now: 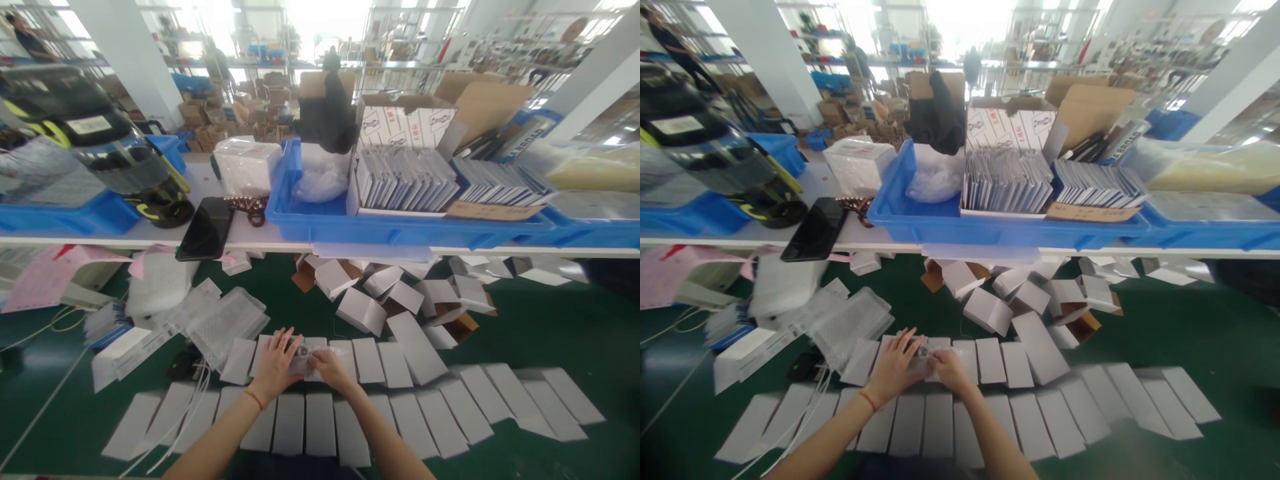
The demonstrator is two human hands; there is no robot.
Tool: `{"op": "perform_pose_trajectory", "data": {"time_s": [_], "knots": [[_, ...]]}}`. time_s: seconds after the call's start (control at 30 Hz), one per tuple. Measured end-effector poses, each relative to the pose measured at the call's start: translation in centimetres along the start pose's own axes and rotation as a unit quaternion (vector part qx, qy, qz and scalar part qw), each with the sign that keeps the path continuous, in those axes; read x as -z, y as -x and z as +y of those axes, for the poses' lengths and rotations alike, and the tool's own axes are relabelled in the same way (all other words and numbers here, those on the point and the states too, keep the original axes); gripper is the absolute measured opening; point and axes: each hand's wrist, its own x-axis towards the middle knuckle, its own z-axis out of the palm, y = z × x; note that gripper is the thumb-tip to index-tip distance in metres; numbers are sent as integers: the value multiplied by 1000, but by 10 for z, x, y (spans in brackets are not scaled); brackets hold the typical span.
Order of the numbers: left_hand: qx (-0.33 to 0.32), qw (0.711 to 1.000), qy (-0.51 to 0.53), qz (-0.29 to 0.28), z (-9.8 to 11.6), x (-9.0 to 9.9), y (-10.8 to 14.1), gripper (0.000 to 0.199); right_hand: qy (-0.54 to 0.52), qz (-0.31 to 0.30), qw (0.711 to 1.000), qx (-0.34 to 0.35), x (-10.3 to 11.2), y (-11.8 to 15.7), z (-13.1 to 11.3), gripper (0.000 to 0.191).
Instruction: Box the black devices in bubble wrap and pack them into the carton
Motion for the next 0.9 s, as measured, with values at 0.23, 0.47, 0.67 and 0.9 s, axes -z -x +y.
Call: {"op": "perform_pose_trajectory", "data": {"time_s": [0.23,0.47,0.67,0.9], "knots": [[201,941,265,-59,2,6,-36,31,94,231,968,33,47,22,-23,31],[243,837,471,-133,25,22,-36,50,2,69,990,119,54,29,-48,38],[266,788,551,-71,50,25,-48,66,-351,119,926,-70,12,31,-26,72],[94,952,290,24,84,-5,-81,37,-573,127,801,-124,34,35,-28,50]]}}
